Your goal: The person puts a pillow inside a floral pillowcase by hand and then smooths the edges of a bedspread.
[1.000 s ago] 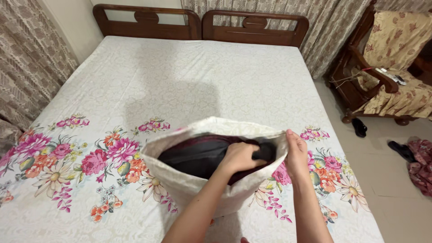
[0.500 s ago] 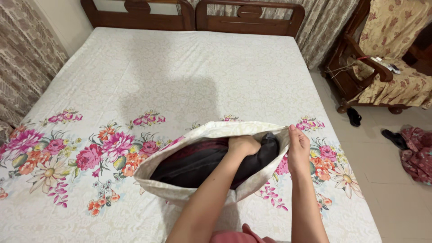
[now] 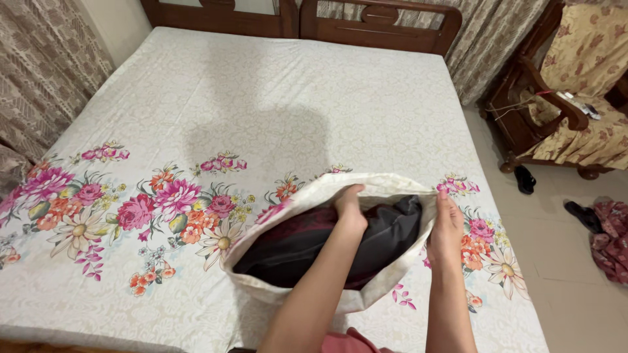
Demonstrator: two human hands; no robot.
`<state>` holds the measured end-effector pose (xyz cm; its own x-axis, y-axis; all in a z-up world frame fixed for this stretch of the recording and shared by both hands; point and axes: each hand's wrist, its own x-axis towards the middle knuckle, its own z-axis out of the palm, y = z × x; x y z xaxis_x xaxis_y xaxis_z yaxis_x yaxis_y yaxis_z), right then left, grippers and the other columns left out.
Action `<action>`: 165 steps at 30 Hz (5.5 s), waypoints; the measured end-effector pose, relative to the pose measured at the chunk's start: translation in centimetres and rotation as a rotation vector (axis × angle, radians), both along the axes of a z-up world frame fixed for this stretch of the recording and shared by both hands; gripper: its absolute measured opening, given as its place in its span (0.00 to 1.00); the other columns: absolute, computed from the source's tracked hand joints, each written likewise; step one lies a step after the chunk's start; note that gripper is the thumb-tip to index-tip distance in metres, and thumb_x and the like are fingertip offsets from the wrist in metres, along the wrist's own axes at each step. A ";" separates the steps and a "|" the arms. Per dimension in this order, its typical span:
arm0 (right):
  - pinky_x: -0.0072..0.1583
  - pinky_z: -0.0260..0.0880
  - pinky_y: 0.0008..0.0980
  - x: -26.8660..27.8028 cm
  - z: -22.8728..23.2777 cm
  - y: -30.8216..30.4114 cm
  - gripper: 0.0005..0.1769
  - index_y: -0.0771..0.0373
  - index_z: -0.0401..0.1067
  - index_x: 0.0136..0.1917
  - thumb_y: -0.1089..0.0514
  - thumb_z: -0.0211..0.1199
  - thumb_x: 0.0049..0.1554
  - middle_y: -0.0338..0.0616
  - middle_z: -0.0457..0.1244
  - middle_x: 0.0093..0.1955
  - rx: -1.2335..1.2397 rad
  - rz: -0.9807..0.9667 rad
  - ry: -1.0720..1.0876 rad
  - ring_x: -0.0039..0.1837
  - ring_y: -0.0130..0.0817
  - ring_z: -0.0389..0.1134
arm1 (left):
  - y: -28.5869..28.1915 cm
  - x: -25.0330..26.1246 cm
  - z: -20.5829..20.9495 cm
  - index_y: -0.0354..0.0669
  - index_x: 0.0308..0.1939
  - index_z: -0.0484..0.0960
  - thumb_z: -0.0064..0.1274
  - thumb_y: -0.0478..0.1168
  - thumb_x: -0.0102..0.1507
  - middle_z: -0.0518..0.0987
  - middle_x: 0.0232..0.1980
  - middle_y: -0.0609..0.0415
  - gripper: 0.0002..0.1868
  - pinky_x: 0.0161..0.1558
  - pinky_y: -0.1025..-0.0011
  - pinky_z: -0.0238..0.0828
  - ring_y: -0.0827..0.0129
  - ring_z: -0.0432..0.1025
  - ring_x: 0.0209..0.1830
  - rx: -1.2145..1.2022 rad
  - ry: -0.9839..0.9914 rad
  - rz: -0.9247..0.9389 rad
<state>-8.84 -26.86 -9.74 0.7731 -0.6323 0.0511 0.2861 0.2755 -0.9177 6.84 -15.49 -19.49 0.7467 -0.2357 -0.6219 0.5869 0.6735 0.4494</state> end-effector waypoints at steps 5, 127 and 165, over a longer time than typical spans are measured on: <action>0.41 0.56 0.31 -0.3 3.7 2.3 0.19 0.64 0.69 0.43 0.48 0.60 0.69 0.34 0.58 0.35 -0.513 -0.142 0.316 0.38 0.25 0.55 | 1.9 -0.4 -0.3 0.53 0.60 0.76 0.66 0.40 0.54 0.76 0.59 0.53 0.29 0.55 0.58 0.70 0.56 0.71 0.57 -0.049 0.085 0.137; 0.73 0.63 0.49 0.4 -3.1 19.5 0.13 0.65 0.71 0.51 0.62 0.60 0.52 0.53 0.64 0.63 -1.569 0.348 -0.350 0.70 0.53 0.64 | 20.6 -6.4 8.7 0.42 0.74 0.62 0.32 0.63 0.71 0.67 0.75 0.46 0.36 0.74 0.50 0.55 0.54 0.64 0.72 -0.376 -0.401 0.298; 0.68 0.60 0.53 15.1 -6.6 21.1 0.34 0.58 0.71 0.67 0.42 0.62 0.51 0.55 0.64 0.67 -1.492 0.268 0.210 0.69 0.57 0.63 | 24.2 -7.5 4.8 0.43 0.57 0.78 0.44 0.44 0.70 0.84 0.56 0.50 0.16 0.60 0.56 0.74 0.60 0.77 0.57 -0.549 -0.125 0.389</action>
<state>6.30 -5.71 -16.39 0.9267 0.0506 0.3723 0.2138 -0.8858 -0.4119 -0.65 8.69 -14.69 0.8992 -0.1926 -0.3928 0.2224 0.9745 0.0313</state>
